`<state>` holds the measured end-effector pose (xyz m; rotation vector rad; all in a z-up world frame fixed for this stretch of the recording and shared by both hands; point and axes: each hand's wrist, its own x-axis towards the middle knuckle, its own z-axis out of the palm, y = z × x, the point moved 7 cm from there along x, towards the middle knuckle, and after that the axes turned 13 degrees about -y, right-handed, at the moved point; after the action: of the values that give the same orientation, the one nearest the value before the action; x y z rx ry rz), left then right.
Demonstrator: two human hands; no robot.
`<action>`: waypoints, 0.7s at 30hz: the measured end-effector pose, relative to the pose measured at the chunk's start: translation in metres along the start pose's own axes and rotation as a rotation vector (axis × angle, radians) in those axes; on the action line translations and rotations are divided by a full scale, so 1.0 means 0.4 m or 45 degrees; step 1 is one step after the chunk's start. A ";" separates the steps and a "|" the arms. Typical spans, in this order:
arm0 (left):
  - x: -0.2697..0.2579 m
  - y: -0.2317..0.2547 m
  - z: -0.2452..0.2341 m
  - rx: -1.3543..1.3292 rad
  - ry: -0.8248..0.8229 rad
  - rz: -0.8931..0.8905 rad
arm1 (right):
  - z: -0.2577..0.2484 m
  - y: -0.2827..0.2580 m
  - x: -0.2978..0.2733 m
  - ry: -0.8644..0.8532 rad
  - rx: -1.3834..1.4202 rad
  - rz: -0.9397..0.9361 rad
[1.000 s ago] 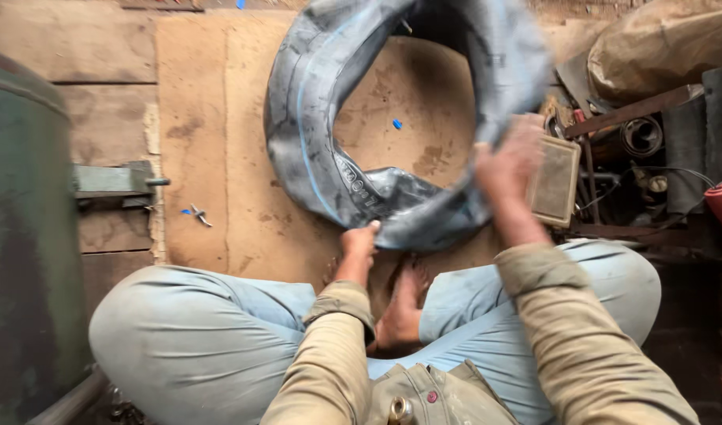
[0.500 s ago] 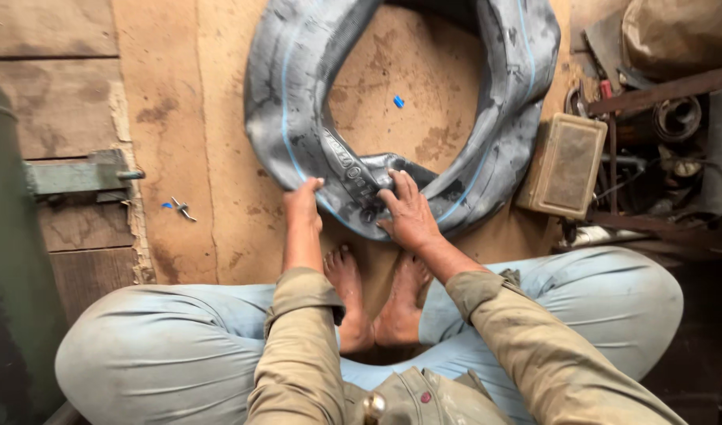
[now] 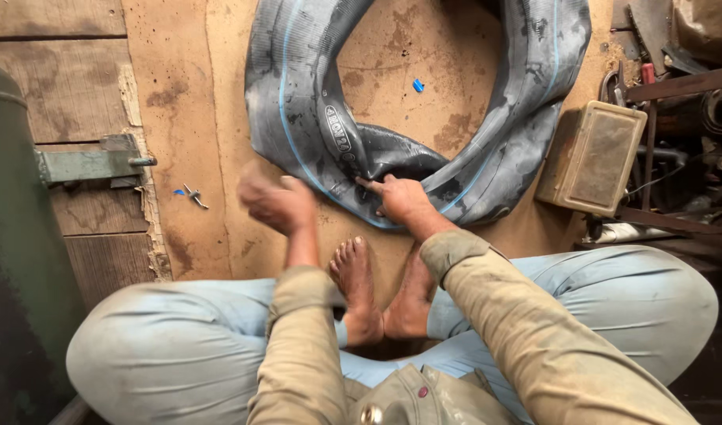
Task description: The person uses a power drill to grind a section of a motorcycle inner tube, then applies a patch and adhesive to repair it. They use pliers to secure the valve stem area.
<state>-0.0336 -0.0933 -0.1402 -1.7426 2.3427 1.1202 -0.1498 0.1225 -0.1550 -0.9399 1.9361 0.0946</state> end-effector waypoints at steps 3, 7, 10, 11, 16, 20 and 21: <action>-0.165 0.168 0.078 0.790 -0.146 0.888 | 0.012 0.012 0.020 -0.063 -0.003 -0.001; -0.217 0.123 0.156 0.848 -0.634 0.661 | 0.021 0.016 0.011 0.074 -0.014 0.064; -0.235 0.064 0.196 0.869 -0.659 0.516 | 0.074 0.007 -0.041 0.255 -0.024 0.067; -0.239 0.052 0.205 0.855 -0.650 0.496 | 0.084 0.002 -0.052 0.300 -0.016 0.070; -0.236 0.029 0.248 0.903 -0.608 0.444 | 0.089 -0.015 -0.084 0.499 -0.122 0.032; -0.226 0.053 0.248 0.929 -0.528 0.521 | 0.071 -0.003 -0.075 0.323 -0.063 0.020; -0.214 0.052 0.248 0.905 -0.567 0.504 | 0.062 0.001 -0.072 0.316 -0.019 -0.002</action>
<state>-0.0571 0.0343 -0.1676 -0.7360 2.3949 0.4928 -0.1247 0.1498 -0.1463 -1.0014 2.1641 -0.0096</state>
